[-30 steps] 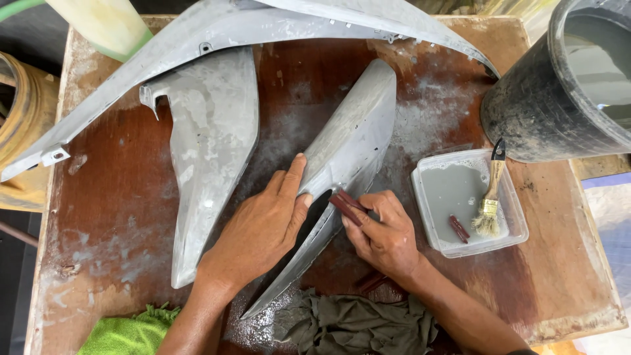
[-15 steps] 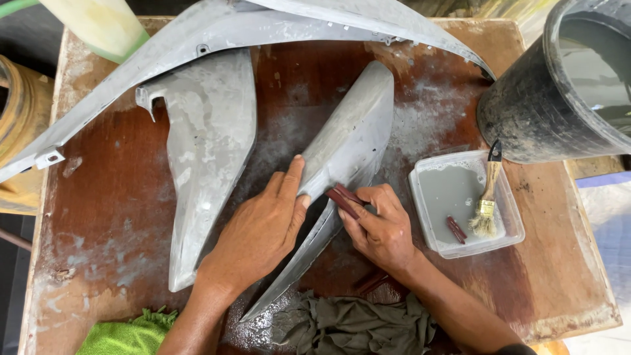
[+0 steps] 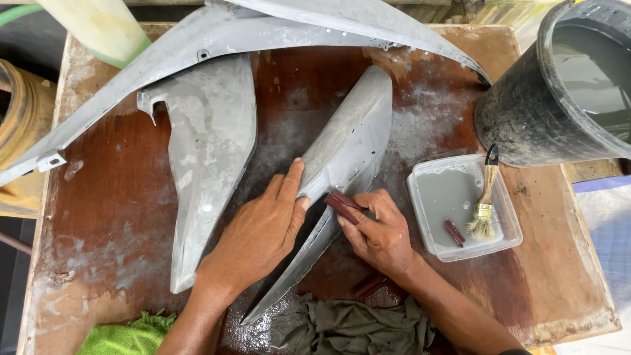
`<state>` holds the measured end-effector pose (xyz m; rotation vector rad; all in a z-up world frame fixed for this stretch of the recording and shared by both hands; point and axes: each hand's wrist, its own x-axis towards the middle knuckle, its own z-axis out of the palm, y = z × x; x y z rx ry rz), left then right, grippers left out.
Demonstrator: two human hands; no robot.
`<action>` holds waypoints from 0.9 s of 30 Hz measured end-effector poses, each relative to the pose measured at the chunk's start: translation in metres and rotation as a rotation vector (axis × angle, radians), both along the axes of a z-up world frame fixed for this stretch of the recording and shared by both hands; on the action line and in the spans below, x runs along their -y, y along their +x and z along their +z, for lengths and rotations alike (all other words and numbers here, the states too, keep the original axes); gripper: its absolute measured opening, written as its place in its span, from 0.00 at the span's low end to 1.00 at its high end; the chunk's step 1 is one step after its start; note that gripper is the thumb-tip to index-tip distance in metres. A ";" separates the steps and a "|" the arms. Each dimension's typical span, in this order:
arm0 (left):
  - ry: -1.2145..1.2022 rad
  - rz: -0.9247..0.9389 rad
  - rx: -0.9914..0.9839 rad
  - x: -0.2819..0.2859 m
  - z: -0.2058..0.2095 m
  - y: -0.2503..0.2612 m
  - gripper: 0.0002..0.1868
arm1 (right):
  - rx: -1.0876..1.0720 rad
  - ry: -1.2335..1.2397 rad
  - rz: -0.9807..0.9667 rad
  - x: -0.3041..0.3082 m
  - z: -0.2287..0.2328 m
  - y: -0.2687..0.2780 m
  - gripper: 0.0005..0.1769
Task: The person sands the surface of a gray plastic car part using a small sanding block. They hold the part steady with one hand while moving the sanding block back and forth across the surface.
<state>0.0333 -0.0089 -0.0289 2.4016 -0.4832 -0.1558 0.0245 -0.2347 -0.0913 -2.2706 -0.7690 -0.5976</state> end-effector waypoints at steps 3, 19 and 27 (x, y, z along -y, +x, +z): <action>0.014 0.004 -0.001 0.000 0.000 0.000 0.32 | 0.017 0.013 -0.041 0.001 -0.001 0.007 0.13; 0.013 0.000 -0.059 -0.001 0.003 0.001 0.33 | 0.028 0.005 0.056 0.010 -0.031 0.005 0.09; 0.010 0.005 -0.045 0.000 0.001 0.001 0.33 | -0.007 0.015 -0.023 0.005 -0.004 0.002 0.14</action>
